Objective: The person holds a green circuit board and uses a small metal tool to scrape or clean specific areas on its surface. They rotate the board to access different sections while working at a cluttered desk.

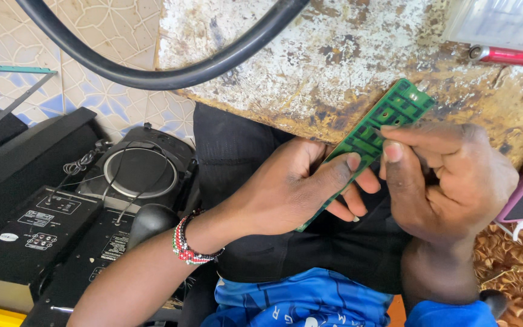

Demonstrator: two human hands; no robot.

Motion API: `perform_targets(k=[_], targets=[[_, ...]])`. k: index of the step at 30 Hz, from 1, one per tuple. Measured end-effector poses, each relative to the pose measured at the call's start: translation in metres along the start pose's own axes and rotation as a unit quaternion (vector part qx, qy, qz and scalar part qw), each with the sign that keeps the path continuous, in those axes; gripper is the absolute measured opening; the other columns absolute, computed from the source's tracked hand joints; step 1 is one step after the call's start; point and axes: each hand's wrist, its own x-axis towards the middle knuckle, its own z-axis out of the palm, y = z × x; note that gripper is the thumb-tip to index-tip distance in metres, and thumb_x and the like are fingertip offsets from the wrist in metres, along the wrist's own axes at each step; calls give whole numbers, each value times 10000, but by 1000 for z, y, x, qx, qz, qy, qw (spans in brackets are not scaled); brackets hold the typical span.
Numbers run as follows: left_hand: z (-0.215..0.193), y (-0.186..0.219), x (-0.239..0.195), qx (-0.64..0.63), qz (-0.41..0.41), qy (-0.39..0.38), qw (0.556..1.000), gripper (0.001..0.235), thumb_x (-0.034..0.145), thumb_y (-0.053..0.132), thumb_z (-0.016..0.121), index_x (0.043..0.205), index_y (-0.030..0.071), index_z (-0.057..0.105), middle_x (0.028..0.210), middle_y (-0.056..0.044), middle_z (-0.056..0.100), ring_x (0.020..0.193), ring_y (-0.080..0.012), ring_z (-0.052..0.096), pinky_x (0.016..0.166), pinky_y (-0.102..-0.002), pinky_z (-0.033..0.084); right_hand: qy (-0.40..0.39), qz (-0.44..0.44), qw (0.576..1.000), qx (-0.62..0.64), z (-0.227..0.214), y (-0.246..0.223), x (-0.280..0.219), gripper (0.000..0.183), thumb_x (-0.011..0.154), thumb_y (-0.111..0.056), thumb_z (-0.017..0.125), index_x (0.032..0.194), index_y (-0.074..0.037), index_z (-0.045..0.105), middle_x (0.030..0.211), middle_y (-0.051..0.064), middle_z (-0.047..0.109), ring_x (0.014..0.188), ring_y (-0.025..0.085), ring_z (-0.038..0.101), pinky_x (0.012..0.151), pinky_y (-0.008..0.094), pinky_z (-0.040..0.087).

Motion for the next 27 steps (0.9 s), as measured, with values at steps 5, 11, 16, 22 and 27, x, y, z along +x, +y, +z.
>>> perform_targets(k=[5,11,16,22,27], targets=[[0,0,0,-3,-1,0,1000,390,1017,276,465,1044,-59,663,1007,-154,708,773,-214,724,699,-358,687,-13,14,1000,-11,-1,-1,2,315,1113,-163,642,1081,65,857,858,148,769,626,239,615,564,354,360],[0,2,0,9,-6,4,1000,385,1020,276,459,1035,-47,666,1010,-148,715,775,-203,724,706,-354,688,-16,21,1000,1,-1,-5,4,344,1116,-170,616,1079,79,850,818,131,747,579,218,567,546,346,325],[-1,-4,1,-2,-2,-6,1000,384,1025,296,462,1048,-32,660,1028,-140,711,784,-191,720,717,-349,680,-30,40,998,-42,-2,-2,2,349,1122,-236,620,1103,-4,880,846,102,765,612,233,607,554,353,349],[-1,-1,0,-4,0,-1,1000,404,1022,271,461,1039,-74,671,964,-165,716,767,-219,727,701,-351,683,-17,16,1000,-15,-1,-4,4,363,1115,-182,620,1069,78,869,761,119,726,521,206,518,509,344,287],[-2,-5,2,-3,8,-6,1000,377,1017,295,467,1057,-33,650,1022,-148,705,778,-197,720,713,-357,685,-19,31,999,-9,-1,-4,3,370,1109,-201,617,1093,66,872,756,105,720,567,207,566,541,345,332]])
